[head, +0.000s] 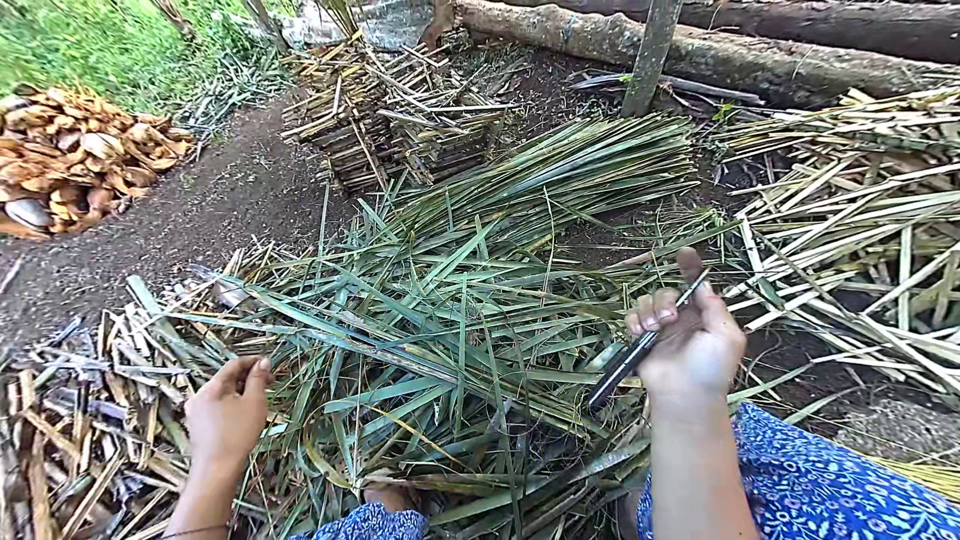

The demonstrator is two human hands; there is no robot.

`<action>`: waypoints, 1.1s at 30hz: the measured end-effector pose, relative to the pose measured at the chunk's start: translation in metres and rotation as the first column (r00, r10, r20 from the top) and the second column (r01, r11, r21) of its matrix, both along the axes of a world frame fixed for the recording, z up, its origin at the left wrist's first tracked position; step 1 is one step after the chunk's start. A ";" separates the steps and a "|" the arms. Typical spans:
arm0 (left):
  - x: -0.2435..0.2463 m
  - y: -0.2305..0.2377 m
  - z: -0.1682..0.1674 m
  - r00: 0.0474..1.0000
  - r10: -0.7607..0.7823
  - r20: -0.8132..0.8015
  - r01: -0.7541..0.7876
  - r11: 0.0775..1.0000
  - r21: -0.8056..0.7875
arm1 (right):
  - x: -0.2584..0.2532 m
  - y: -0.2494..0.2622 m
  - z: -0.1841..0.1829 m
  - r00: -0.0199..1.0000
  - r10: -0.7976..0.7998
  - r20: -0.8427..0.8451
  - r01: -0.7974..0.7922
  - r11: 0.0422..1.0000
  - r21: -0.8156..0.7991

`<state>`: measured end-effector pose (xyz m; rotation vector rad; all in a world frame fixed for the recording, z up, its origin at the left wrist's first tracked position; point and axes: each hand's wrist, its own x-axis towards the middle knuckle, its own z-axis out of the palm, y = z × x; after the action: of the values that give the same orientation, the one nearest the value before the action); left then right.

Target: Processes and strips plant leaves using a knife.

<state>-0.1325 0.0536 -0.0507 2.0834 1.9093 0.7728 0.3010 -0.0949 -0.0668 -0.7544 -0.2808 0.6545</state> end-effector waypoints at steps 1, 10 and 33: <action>0.014 -0.006 0.005 0.998 -0.053 0.027 0.053 0.999 0.007 | -0.009 0.001 -0.001 0.996 0.081 0.025 -0.080 0.996 -0.036; 0.143 -0.069 0.007 0.713 -0.699 0.057 0.696 0.715 0.069 | -0.117 0.006 -0.011 0.663 0.727 0.179 -0.726 0.683 -0.084; 0.136 -0.063 0.017 0.482 -0.408 0.775 0.398 0.891 0.221 | -0.117 -0.004 0.001 0.456 0.890 -0.002 -0.890 0.456 -0.013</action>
<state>0.0035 -0.0098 -0.0332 1.5944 0.8522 1.3008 0.1845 -0.0987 -0.0654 -0.5702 -0.7093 1.6858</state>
